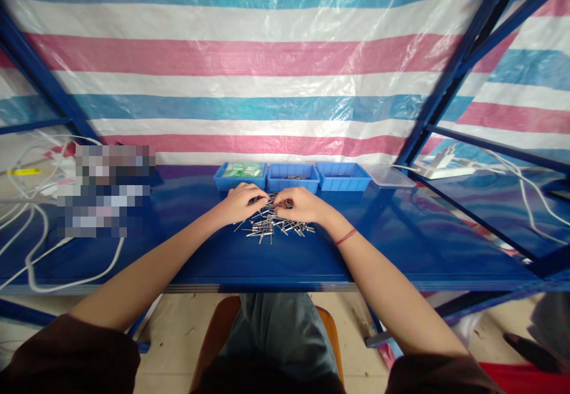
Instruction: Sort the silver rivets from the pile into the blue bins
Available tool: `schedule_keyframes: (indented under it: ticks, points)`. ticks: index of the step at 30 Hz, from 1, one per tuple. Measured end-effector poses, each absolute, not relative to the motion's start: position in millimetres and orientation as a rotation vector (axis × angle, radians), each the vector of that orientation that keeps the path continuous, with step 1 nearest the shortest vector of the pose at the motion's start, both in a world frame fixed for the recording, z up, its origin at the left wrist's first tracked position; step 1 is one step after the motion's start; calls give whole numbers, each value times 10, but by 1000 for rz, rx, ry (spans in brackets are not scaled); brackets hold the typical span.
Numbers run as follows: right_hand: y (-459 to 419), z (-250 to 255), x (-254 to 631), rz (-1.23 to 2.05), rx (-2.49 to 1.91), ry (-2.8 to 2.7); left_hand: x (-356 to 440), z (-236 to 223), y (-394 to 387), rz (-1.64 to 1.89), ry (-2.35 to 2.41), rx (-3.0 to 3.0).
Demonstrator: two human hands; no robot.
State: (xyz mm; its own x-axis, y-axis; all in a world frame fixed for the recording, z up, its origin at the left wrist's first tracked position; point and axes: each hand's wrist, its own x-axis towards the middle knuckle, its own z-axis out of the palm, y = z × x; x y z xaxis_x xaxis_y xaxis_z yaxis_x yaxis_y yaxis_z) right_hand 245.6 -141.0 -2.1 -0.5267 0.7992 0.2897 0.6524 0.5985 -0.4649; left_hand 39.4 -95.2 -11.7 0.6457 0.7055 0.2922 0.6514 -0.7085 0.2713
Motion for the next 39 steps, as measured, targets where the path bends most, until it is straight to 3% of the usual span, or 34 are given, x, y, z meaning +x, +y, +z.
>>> schedule_keyframes:
  ticks: [5,13,29,35,39]
  points:
    - [-1440,-6,2421,458,-967,-2488,354,5,-1047,420,972,2734]
    - [-1368,-86,2420,390,-1067,-2402,267,-40,-1068,123,840,2723]
    - [-1387,-79,2400,317,-988,-2477,304,-155,-876,662,771,2642]
    - [-1427,-64,2354,170,-928,-2551,363,-208,-900,585,864,2636]
    - [-1427,-61,2316,63,-988,-2461,393,-207,-908,712,824,2588]
